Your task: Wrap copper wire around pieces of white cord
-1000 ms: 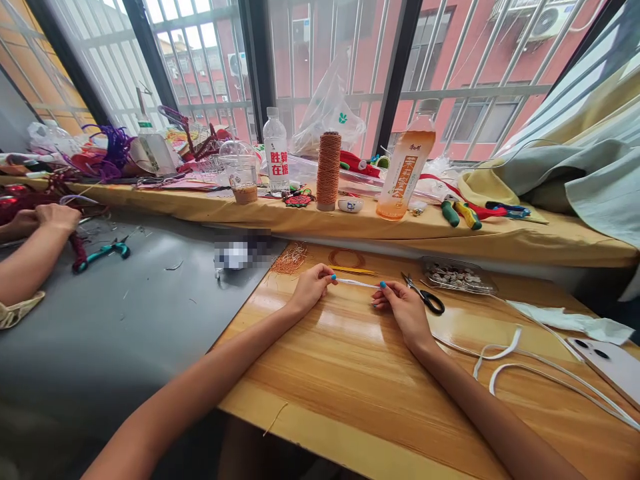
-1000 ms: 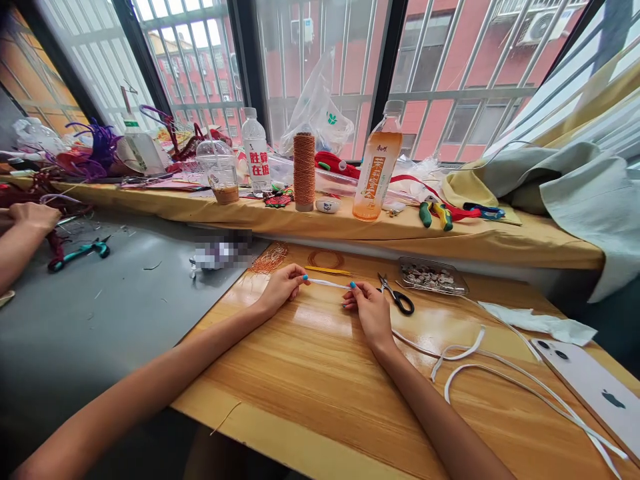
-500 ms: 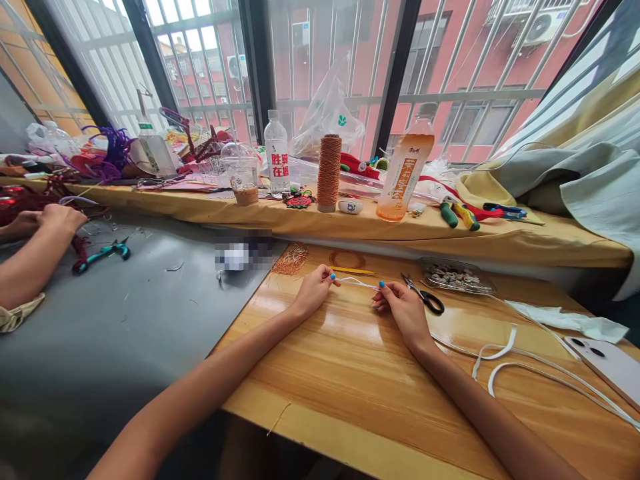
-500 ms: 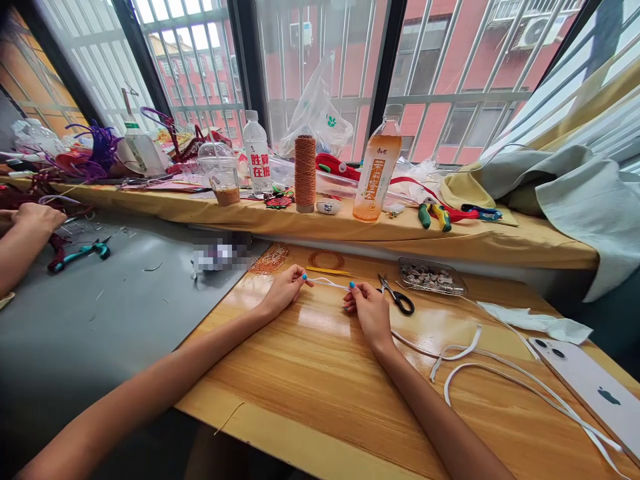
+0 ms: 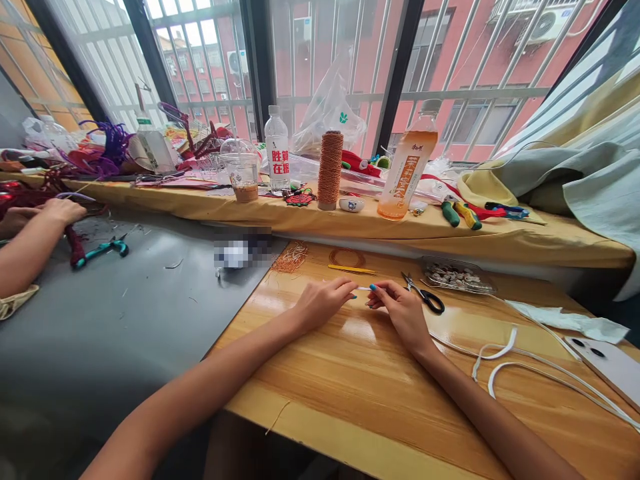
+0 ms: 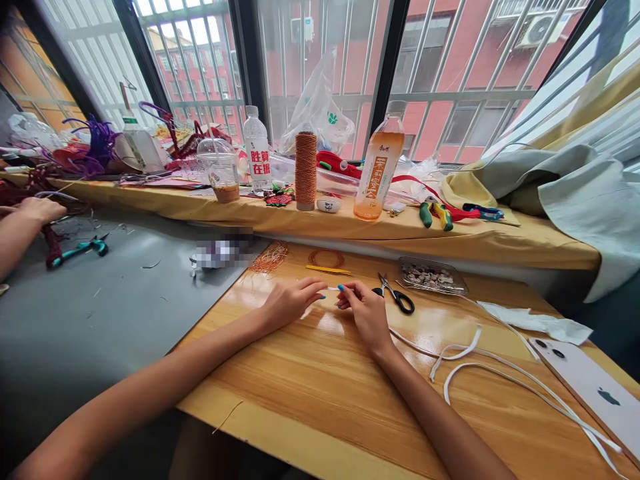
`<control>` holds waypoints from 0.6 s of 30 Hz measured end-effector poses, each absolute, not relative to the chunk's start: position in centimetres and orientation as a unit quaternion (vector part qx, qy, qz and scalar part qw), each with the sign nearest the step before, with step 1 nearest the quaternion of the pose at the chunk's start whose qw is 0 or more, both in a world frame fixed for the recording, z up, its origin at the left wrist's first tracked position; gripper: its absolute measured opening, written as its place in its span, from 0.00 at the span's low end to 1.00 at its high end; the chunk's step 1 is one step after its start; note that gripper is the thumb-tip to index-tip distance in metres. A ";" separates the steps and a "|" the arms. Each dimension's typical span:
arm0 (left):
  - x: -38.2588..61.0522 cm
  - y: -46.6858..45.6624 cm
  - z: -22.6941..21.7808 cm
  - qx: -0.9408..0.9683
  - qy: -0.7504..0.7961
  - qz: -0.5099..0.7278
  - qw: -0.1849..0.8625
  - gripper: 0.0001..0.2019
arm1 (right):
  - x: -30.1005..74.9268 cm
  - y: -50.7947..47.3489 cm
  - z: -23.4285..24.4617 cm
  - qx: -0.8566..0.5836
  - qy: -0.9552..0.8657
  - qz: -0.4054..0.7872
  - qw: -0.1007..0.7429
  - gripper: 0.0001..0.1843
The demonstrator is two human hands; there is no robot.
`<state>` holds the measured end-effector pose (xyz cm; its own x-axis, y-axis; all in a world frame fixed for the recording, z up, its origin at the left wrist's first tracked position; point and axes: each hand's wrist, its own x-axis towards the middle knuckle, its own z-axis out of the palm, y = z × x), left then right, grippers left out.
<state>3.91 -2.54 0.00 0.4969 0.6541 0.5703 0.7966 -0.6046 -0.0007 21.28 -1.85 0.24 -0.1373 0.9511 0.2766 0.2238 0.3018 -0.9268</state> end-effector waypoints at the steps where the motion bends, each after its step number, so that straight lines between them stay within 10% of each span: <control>1: 3.9 -2.6 0.0 -0.858 -0.421 -0.253 0.148 0.13 | 21.2 -2.0 0.3 -0.446 -0.659 0.384 0.468 0.14; 18: 3.4 -2.7 0.3 -0.889 -0.414 -0.178 0.077 0.14 | 21.1 -2.5 0.5 -0.447 -0.681 0.357 0.457 0.14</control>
